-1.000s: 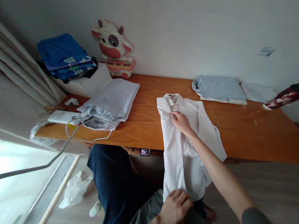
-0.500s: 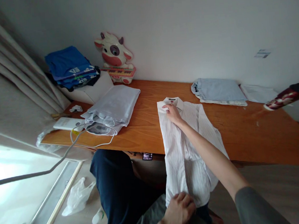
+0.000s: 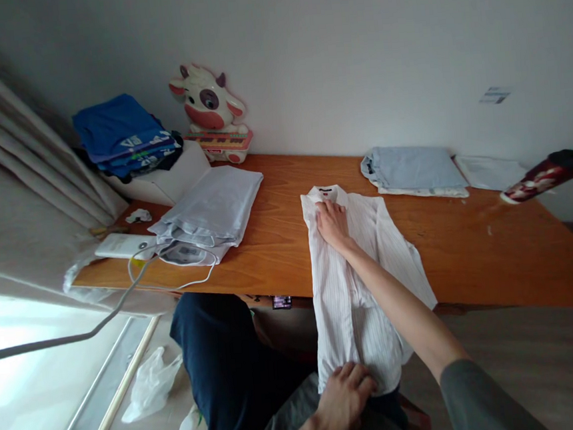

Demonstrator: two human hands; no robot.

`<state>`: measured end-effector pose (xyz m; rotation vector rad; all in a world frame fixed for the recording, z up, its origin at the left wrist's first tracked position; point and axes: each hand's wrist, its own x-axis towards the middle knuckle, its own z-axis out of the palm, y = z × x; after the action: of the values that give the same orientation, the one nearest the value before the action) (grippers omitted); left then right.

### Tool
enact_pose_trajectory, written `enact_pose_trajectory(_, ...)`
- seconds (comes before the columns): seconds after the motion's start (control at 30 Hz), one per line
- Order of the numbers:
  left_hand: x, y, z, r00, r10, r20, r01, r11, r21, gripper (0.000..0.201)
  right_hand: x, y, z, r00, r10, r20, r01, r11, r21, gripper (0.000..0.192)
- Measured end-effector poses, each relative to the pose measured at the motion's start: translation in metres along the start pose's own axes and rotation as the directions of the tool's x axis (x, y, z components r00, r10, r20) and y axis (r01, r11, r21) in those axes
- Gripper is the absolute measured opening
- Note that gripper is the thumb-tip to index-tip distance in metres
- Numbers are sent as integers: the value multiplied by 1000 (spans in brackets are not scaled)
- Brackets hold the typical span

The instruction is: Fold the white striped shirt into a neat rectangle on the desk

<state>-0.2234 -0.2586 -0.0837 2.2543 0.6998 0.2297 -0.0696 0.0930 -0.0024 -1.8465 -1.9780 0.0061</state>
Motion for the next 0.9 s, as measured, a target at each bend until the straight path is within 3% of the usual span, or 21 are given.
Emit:
enact_pose_trajectory(0.07, -8, -2, -8, 996, -17, -84, 3, 985, -172, 57, 0, -1, -2, 999, 16, -28, -17, 1000, -18, 45)
enact_pose_trajectory(0.13, -19, -8, -10, 962, -120, -245, 29, 938, -345, 51, 0, -1, -4, 999, 13, -35, -14, 1000, -21, 49)
enact_pose_trajectory(0.17, -23, -13, -8, 917, -210, -340, 54, 908, -415, 41, 0, 0, -4, 999, 7, -32, -7, 1000, -12, 51)
enact_pose_trajectory(0.2, -26, -18, -6, 845, -321, -428, 89, 873, -479, 33, 0, 1, -4, 1000, -1, -27, 1, 1000, 4, 52)
enact_pose_trajectory(0.27, -28, -32, -1, 648, -548, -529, 158, 777, -610, 37, 0, 3, -3, 1000, -10, -14, 11, 998, 58, 57)
enact_pose_trajectory(0.3, -26, -39, 0, 563, -640, -523, 173, 710, -683, 48, 0, 4, -2, 1000, -12, -8, 12, 996, 90, 60)
enact_pose_trajectory(0.33, -23, -45, 1, 520, -710, -475, 174, 633, -755, 58, 0, 5, -1, 1000, -12, -5, 12, 993, 120, 62)
enact_pose_trajectory(0.37, -20, -50, 0, 527, -749, -402, 164, 553, -817, 64, 1, 6, 1, 1000, -11, -5, 12, 989, 147, 63)
enact_pose_trajectory(0.43, -14, -57, -4, 638, -732, -239, 155, 426, -891, 60, 2, 9, 3, 1000, -8, -17, 11, 981, 196, 65)
enact_pose_trajectory(0.5, -12, -57, -10, 742, -658, -130, 178, 379, -908, 55, 6, 14, 5, 1000, 1, -27, 6, 969, 248, 66)
enact_pose_trajectory(0.53, -13, -55, -12, 764, -636, -113, 186, 385, -904, 54, 8, 18, 5, 1000, 6, -26, 2, 961, 276, 66)
enact_pose_trajectory(0.63, -22, -43, -18, 756, -642, -130, 197, 412, -890, 54, 19, 30, 6, 1000, 8, -15, -3, 939, 343, 65)
enact_pose_trajectory(0.8, -36, -18, -25, 728, -678, -98, 215, 361, -907, 56, 33, 36, 12, 999, -6, -34, 16, 955, 298, 68)
enact_pose_trajectory(0.9, -40, -8, -29, 720, -684, -118, 233, 399, -887, 53, 37, 30, 17, 998, 52, -47, -41, 976, 215, 49)
